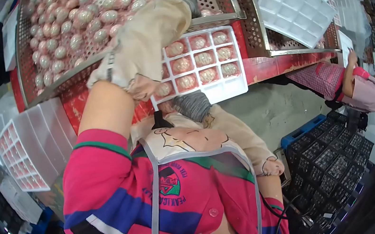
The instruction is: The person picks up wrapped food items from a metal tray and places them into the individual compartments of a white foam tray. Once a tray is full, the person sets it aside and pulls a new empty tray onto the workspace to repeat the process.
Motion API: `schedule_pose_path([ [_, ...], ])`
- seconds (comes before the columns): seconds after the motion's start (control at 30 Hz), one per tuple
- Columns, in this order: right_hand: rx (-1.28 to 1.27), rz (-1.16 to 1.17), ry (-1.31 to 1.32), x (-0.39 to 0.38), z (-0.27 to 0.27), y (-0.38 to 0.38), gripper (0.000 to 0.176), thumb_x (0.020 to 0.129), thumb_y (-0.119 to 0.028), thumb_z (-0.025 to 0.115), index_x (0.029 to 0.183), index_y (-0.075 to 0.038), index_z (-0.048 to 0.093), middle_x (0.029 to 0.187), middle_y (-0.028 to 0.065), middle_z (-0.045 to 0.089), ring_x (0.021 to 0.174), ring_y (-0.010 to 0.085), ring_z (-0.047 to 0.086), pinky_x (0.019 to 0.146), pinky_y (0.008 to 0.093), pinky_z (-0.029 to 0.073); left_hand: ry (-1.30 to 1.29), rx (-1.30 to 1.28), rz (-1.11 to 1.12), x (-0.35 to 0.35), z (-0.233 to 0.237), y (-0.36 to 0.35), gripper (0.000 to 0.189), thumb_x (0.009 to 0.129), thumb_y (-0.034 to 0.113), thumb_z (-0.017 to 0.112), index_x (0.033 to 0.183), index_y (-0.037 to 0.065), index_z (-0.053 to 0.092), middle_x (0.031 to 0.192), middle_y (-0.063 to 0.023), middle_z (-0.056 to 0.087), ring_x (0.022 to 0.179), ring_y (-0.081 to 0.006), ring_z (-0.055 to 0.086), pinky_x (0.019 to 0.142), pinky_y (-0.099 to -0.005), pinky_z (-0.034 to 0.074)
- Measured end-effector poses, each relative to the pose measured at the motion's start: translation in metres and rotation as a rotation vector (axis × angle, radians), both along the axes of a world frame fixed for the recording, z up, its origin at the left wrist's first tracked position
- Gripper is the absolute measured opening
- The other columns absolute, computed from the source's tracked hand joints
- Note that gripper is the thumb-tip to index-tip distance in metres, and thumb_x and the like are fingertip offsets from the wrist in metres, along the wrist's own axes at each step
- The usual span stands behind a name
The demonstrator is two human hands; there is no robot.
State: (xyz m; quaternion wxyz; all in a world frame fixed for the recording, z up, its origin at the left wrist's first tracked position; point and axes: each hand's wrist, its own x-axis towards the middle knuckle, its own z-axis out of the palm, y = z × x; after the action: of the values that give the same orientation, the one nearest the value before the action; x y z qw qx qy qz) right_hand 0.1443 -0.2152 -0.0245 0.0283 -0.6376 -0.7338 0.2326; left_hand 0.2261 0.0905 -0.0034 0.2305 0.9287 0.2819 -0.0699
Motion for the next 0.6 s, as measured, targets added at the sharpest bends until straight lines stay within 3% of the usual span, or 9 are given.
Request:
schedule_pose_path([
  [0.17,0.162,-0.370,0.225,0.013,0.031,-0.032,0.029,0.086,-0.032,0.053,0.105,-0.013,0.064,0.096,0.0080,0.067,0.084,0.0258,0.064,0.068,0.0426,0.050,-0.024,0.092,-0.097,0.035,-0.030,0.018,0.059,0.075,0.044,0.066,0.122,0.011,0.054,0.100,-0.0157,0.066,0.092,-0.0267,0.063,0.080,-0.0387,0.049],
  [0.23,0.225,-0.535,0.333,0.023,0.045,-0.043,0.025,0.083,-0.027,0.063,0.102,-0.011,0.065,0.093,0.0107,0.067,0.082,0.0255,0.065,0.070,0.0365,0.053,-0.370,-0.310,0.042,-0.005,0.031,0.003,0.057,0.080,0.043,0.063,0.126,0.011,0.051,0.101,-0.0144,0.065,0.091,-0.0240,0.063,0.079,-0.0355,0.050],
  [0.27,0.235,-0.706,0.496,0.026,0.041,-0.051,0.019,0.082,-0.017,0.066,0.098,-0.006,0.066,0.090,0.0129,0.067,0.083,0.0240,0.066,0.074,0.0307,0.052,-0.369,-0.311,-0.040,-0.036,0.085,-0.020,0.055,0.082,0.041,0.063,0.127,0.011,0.051,0.103,-0.0133,0.064,0.088,-0.0232,0.063,0.077,-0.0346,0.051],
  [0.3,0.295,-0.697,0.496,0.034,0.035,-0.061,0.019,0.084,-0.015,0.064,0.100,-0.005,0.066,0.088,0.0128,0.067,0.079,0.0206,0.066,0.071,0.0291,0.051,-0.373,-0.313,-0.122,-0.067,0.124,-0.050,0.053,0.083,0.039,0.063,0.127,0.011,0.051,0.106,-0.0122,0.063,0.086,-0.0223,0.063,0.076,-0.0337,0.051],
  [0.37,0.155,-0.700,0.455,0.052,0.051,-0.067,0.020,0.086,-0.013,0.061,0.104,-0.003,0.063,0.079,0.0087,0.067,0.068,0.0140,0.063,0.064,0.0285,0.051,-0.341,-0.162,-0.183,-0.116,0.132,-0.090,0.047,0.085,0.030,0.062,0.127,0.012,0.051,0.107,-0.0095,0.061,0.085,-0.0209,0.061,0.073,-0.0350,0.051],
  [0.43,0.109,-0.847,0.645,0.059,0.055,-0.072,0.021,0.086,-0.012,0.062,0.105,-0.003,0.063,0.075,0.0064,0.065,0.063,0.0117,0.061,0.060,0.0276,0.050,-0.533,-0.781,-0.263,-0.163,0.072,-0.128,0.045,0.082,0.018,0.061,0.126,0.014,0.052,0.111,-0.0091,0.058,0.091,-0.0219,0.059,0.077,-0.0379,0.050],
  [0.5,0.124,-0.849,0.673,0.062,0.059,-0.071,0.021,0.086,-0.012,0.062,0.105,-0.003,0.063,0.074,0.0056,0.065,0.063,0.0105,0.060,0.060,0.0269,0.049,-0.354,0.068,-0.496,-0.189,0.075,-0.181,0.046,0.082,0.016,0.054,0.128,0.014,0.050,0.113,-0.0104,0.058,0.101,-0.0247,0.056,0.084,-0.0403,0.047],
  [0.57,0.128,-0.844,0.699,0.063,0.061,-0.069,0.022,0.086,-0.012,0.062,0.105,-0.003,0.063,0.074,0.0048,0.064,0.063,0.0093,0.059,0.060,0.0262,0.049,-0.338,0.192,-0.431,-0.201,0.034,-0.222,0.055,0.074,0.022,0.061,0.128,0.018,0.049,0.113,-0.0125,0.055,0.100,-0.0277,0.057,0.082,-0.0411,0.048],
  [0.6,0.203,-0.706,0.611,0.063,0.062,-0.064,0.023,0.085,-0.012,0.062,0.107,-0.004,0.062,0.074,0.0043,0.063,0.063,0.0092,0.058,0.061,0.0255,0.048,-0.271,0.209,-0.431,-0.202,0.018,-0.235,0.058,0.072,0.022,0.065,0.128,0.016,0.049,0.120,-0.0162,0.052,0.106,-0.0306,0.054,0.089,-0.0418,0.045],
])
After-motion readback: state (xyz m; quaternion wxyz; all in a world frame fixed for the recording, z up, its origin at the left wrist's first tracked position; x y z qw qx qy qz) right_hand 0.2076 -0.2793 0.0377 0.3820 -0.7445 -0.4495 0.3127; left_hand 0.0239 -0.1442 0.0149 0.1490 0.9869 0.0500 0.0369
